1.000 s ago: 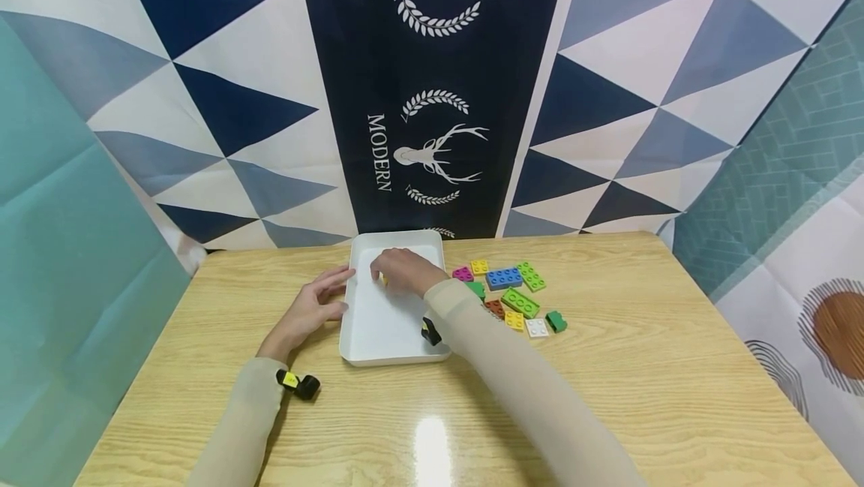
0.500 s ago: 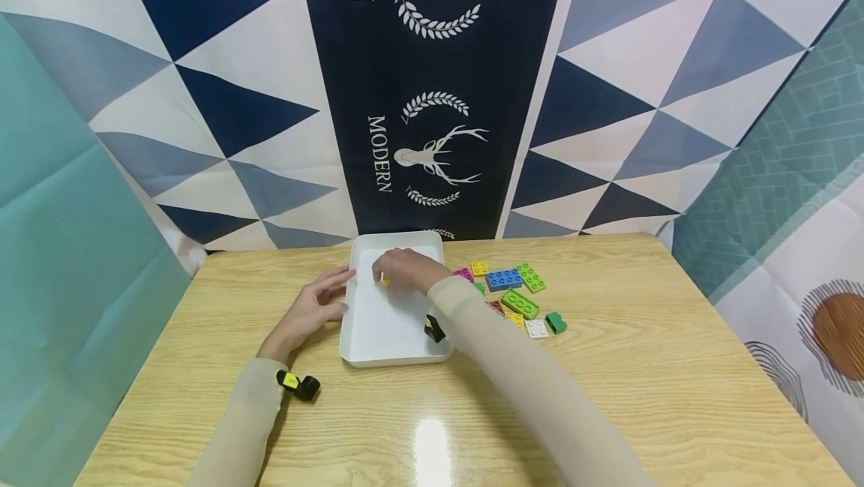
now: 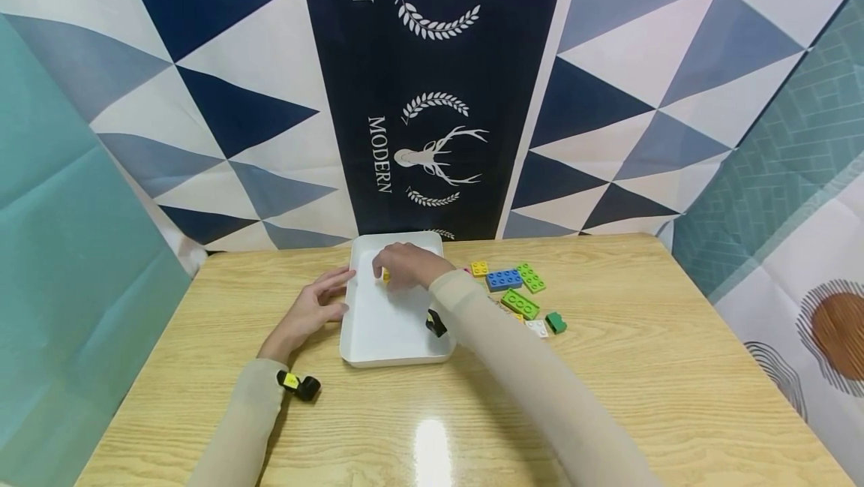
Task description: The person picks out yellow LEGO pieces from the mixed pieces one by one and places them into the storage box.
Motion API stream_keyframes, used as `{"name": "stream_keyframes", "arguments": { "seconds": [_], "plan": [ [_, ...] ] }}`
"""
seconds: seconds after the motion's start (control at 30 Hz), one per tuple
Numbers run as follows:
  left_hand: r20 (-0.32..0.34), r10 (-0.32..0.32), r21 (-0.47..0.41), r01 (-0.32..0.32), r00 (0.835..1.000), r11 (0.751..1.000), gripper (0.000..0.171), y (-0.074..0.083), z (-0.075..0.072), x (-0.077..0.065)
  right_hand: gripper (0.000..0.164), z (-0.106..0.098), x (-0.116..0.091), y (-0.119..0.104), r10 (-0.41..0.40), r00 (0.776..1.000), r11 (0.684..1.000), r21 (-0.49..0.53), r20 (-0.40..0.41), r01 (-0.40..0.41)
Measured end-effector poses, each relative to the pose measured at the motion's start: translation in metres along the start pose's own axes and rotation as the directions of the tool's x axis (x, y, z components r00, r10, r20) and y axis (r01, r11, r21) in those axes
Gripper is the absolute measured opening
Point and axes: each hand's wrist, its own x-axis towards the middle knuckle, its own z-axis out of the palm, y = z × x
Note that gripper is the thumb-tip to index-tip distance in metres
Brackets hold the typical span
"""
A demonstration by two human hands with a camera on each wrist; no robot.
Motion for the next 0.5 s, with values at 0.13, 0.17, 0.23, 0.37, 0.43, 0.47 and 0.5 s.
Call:
{"name": "stream_keyframes", "arguments": {
  "seconds": [0.13, 0.17, 0.23, 0.37, 0.43, 0.47, 0.5],
  "plan": [
    [-0.005, -0.011, 0.005, 0.011, 1.0, 1.0, 0.065, 0.0, 0.0, 0.001, 0.031, -0.005, -0.001, 0.002, 0.004, 1.0, 1.0, -0.007, -0.008, -0.004],
    [-0.006, -0.011, 0.006, 0.011, 1.0, 1.0, 0.066, -0.001, 0.0, 0.001, 0.031, -0.007, -0.002, 0.002, 0.008, 1.0, 1.0, -0.006, -0.009, -0.008],
    [-0.004, -0.009, 0.005, 0.009, 1.0, 1.0, 0.066, -0.001, 0.0, 0.001, 0.032, -0.009, -0.003, 0.002, 0.016, 1.0, 1.0, 0.002, -0.008, -0.016],
    [0.003, 0.002, -0.008, -0.002, 1.0, 1.0, 0.066, -0.001, 0.0, 0.001, 0.032, -0.013, -0.005, 0.004, 0.02, 1.0, 1.0, 0.011, -0.008, -0.02],
    [0.006, 0.006, -0.016, -0.006, 1.0, 1.0, 0.066, -0.001, 0.0, 0.0, 0.032, -0.014, -0.006, 0.004, 0.012, 1.0, 1.0, 0.006, -0.012, -0.012],
    [0.005, 0.006, -0.019, -0.006, 1.0, 1.0, 0.066, -0.001, 0.0, 0.0, 0.032, -0.015, -0.007, 0.005, 0.009, 1.0, 1.0, 0.003, -0.014, -0.009],
    [0.004, 0.006, -0.021, -0.006, 1.0, 1.0, 0.066, -0.001, 0.001, 0.001, 0.032, -0.015, -0.007, 0.005, 0.008, 1.0, 1.0, 0.001, -0.015, -0.008]
  ]
}}
